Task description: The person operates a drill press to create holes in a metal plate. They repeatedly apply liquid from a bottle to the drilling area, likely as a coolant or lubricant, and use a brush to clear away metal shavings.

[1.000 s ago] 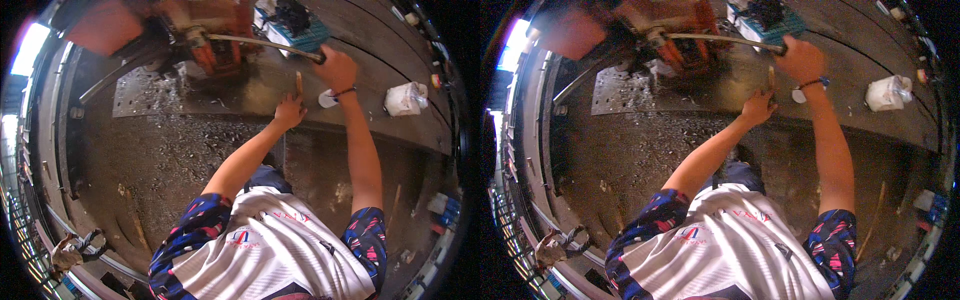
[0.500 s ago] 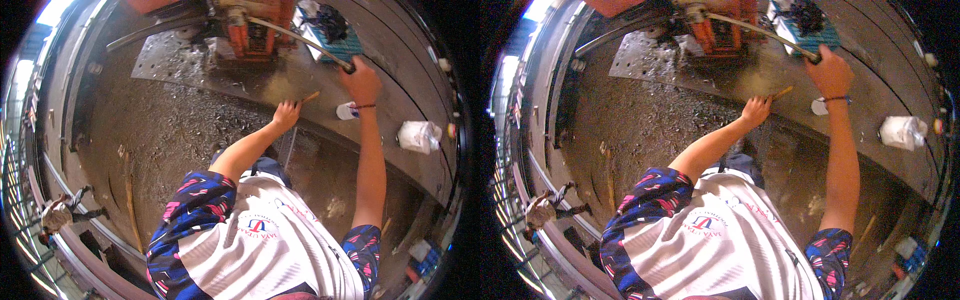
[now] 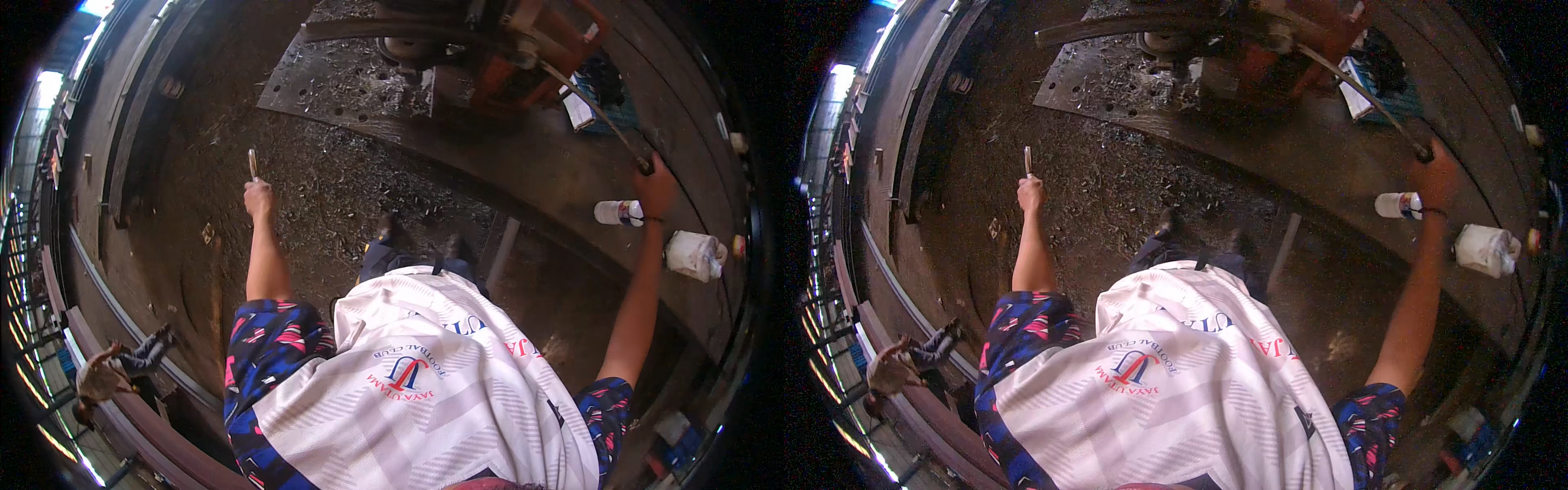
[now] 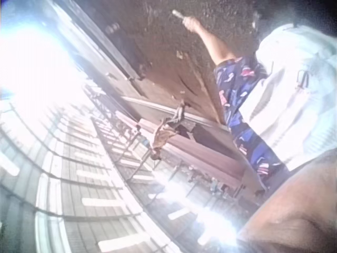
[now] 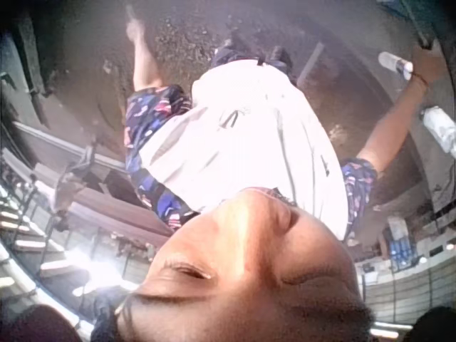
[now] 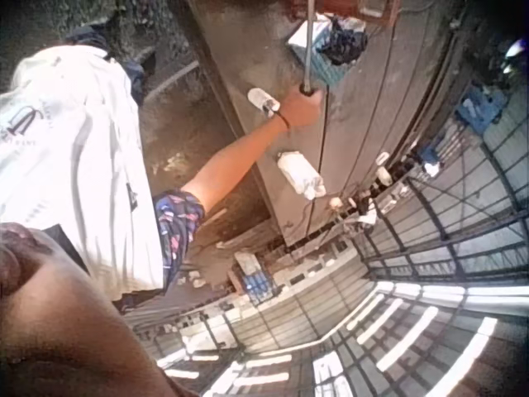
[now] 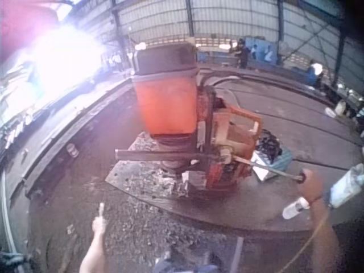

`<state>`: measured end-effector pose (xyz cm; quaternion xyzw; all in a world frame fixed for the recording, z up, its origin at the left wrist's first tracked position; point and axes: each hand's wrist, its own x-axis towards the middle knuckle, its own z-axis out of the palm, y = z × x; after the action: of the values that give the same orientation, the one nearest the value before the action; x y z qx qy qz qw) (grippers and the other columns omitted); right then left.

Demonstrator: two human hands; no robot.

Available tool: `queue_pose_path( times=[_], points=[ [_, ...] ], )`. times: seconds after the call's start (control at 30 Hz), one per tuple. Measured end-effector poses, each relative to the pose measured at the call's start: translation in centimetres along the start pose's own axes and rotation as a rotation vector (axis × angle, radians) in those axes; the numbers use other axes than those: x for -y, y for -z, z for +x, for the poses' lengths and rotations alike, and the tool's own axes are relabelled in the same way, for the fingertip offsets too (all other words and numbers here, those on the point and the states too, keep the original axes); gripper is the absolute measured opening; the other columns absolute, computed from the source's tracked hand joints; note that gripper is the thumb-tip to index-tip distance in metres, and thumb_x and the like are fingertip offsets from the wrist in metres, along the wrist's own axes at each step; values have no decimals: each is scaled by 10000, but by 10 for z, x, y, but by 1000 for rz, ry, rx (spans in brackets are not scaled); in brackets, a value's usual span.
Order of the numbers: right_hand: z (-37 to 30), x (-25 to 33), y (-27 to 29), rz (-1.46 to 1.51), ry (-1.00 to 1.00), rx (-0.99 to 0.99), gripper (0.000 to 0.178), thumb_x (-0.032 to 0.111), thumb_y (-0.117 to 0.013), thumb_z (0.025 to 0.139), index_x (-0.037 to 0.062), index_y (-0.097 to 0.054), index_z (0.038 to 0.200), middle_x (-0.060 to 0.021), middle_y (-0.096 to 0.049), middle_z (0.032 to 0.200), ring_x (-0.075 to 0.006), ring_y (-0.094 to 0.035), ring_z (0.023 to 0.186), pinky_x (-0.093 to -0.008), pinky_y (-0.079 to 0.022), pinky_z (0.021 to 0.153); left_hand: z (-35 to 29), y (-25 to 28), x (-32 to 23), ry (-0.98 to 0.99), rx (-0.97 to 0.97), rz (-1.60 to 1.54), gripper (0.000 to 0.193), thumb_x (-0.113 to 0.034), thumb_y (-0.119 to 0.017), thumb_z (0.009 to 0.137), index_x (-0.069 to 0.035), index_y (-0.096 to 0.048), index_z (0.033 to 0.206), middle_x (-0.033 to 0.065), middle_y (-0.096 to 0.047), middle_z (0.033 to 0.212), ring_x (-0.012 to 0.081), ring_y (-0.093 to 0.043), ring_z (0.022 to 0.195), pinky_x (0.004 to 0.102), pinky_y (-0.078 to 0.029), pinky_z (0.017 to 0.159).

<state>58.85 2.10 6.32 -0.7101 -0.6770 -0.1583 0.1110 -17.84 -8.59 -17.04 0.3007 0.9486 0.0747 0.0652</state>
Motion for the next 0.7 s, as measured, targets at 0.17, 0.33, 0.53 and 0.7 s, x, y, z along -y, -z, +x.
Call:
queue_pose_path(
  times=[0.17,0.33,0.53,0.7],
  points=[
    [-1,11,8,-107,-111,86,415,270,-725,765,40,-651,1102,-191,-680,1008,-378,-655,927,-454,-523,769,-62,-8,-47,-413,129,-371,350,-315,-433,968,-6,-522,1107,255,-663,834,433,-655,797,493,-515,695],
    [9,25,9,-223,-185,139,426,358,-697,799,69,-652,1110,-183,-678,1033,-366,-652,949,-454,-522,783,-154,-60,-145,-867,694,-434,258,-286,-438,964,-63,-501,1077,211,-669,839,384,-667,759,500,-509,634],
    [1,23,8,-261,-318,246,514,360,-704,777,101,-633,1216,-169,-669,1105,-345,-644,1013,-429,-518,839,-77,-67,-163,-922,345,-7,223,-247,-492,911,-41,-530,987,192,-678,752,368,-686,696,490,-546,616],
    [-33,4,-3,-244,-293,36,480,384,-686,779,113,-660,1176,-148,-680,1103,-339,-648,1014,-443,-509,857,158,2,-59,-40,246,-24,378,-347,-454,946,-59,-673,1054,165,-669,1140,325,-672,1011,457,-535,847]
  ],
)
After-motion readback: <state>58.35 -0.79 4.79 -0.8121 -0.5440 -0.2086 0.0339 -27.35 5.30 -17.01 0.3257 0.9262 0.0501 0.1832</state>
